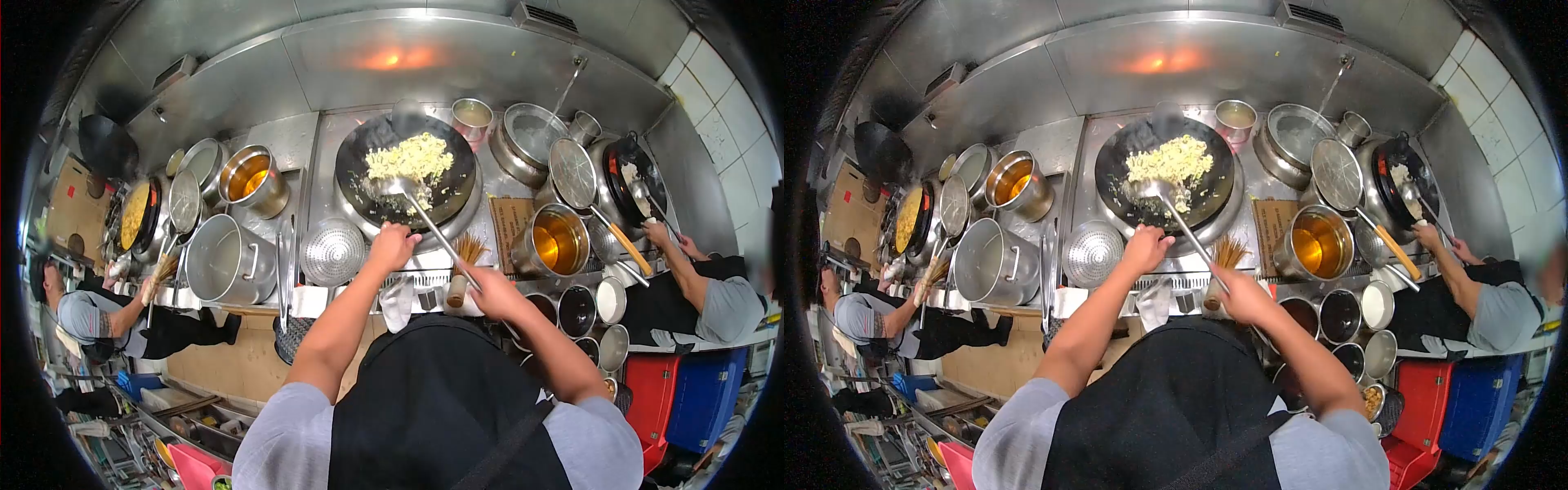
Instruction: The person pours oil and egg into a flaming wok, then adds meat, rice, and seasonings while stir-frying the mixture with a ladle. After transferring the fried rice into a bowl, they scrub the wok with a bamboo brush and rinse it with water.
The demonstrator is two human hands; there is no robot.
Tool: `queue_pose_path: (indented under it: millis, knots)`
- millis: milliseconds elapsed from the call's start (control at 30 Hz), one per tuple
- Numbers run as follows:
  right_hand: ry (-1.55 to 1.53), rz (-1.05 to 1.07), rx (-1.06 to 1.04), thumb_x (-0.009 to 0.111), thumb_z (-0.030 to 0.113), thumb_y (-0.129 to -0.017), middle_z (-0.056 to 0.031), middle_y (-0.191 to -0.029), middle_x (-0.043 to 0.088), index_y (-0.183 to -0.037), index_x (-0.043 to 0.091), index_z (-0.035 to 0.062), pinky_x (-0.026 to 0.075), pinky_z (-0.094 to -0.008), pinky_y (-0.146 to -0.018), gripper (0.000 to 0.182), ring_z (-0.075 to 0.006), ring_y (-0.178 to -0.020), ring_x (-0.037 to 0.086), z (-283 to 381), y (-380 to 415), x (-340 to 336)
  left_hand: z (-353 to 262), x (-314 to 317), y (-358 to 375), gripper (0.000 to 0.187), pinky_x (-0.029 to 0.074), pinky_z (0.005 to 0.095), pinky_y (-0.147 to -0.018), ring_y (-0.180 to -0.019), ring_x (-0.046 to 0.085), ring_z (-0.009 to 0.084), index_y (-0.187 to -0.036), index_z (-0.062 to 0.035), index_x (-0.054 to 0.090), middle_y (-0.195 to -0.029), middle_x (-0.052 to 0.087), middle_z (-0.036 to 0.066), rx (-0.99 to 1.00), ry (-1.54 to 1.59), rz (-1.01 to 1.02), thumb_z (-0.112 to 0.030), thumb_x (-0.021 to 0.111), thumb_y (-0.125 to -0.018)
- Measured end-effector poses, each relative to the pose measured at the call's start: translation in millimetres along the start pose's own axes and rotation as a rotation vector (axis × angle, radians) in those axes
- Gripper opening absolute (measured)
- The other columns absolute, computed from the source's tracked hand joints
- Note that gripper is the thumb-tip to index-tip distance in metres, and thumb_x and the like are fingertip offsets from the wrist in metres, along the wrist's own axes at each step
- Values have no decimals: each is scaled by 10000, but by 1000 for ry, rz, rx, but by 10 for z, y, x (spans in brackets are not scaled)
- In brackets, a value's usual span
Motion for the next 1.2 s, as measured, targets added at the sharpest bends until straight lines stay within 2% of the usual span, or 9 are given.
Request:
queue_pose_path:
  millis: [100,133,233,300,500,567,833,1033,1200]
  knots:
    - [-68,309,200,724,39,-907,-289,-1227,688,-1577,479,69,533,-461,-1001,714,-449,-1152,674,615,971,-812,-589,-440,461,406,509,558,-852,-925,627,454,-826,-7,680,-910,688,231,42,-40,-34,-348,615,-1036]
    - [-169,179,-15,738,57,-916,-249,-1229,714,-1583,485,85,541,-424,-1008,714,-399,-1156,703,748,1241,-1095,-805,-617,687,412,509,556,-819,-895,631,428,-809,-14,678,-870,674,225,44,-66,-27,-348,610,-1040]
    - [-614,443,540,768,10,-886,-183,-1325,712,-1558,518,65,516,-405,-1095,719,-317,-1291,669,669,1799,-1430,-1166,-1013,972,439,508,551,-804,-839,637,424,-777,-13,682,-828,667,219,88,-20,6,-359,620,-1038]
    - [-278,288,122,768,12,-882,-195,-1294,717,-1532,544,54,531,-404,-1067,689,-317,-1255,685,804,1375,-1392,-900,-856,624,445,505,557,-816,-838,637,447,-782,-7,691,-836,675,223,36,4,-48,-370,626,-1032]
    - [-23,-140,73,699,41,-875,-304,-1233,686,-1460,593,18,537,-489,-980,595,-479,-1119,672,154,-72,-366,-213,246,429,437,529,565,-818,-924,646,445,-793,-11,703,-891,719,222,10,-67,-65,-350,586,-1043]
    - [81,-136,104,713,38,-871,-290,-1157,692,-1514,546,44,538,-501,-955,665,-475,-1069,678,341,19,-339,-220,324,840,425,541,561,-802,-930,661,441,-849,-21,743,-931,736,226,31,-119,176,-372,597,-1039]
    - [-365,2,224,768,13,-880,-214,-1167,728,-1497,578,44,543,-358,-946,647,-275,-1025,714,480,1195,-546,-600,-564,451,476,534,559,-848,-934,678,436,-847,-18,753,-907,734,223,-1,-62,40,-419,591,-1048]
    - [-5,161,244,739,60,-880,-282,-1148,720,-1402,643,6,558,-434,-954,533,-420,-1069,716,693,736,-800,-690,-616,416,427,539,583,-828,-919,699,442,-801,-15,746,-916,742,234,-4,32,31,-363,631,-1021]
    - [-23,-186,93,708,14,-855,-322,-1260,675,-1459,588,-2,521,-462,-1043,616,-485,-1186,646,365,-184,-418,-133,336,604,456,537,578,-846,-955,672,442,-831,-9,749,-925,746,229,-5,-30,61,-388,604,-1036]
Point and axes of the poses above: each hand's wrist, its own y-axis away from the middle knuckle, its own x-axis out of the palm, z = x × y, the point moved 7 cm from there along -y, towards the middle knuckle
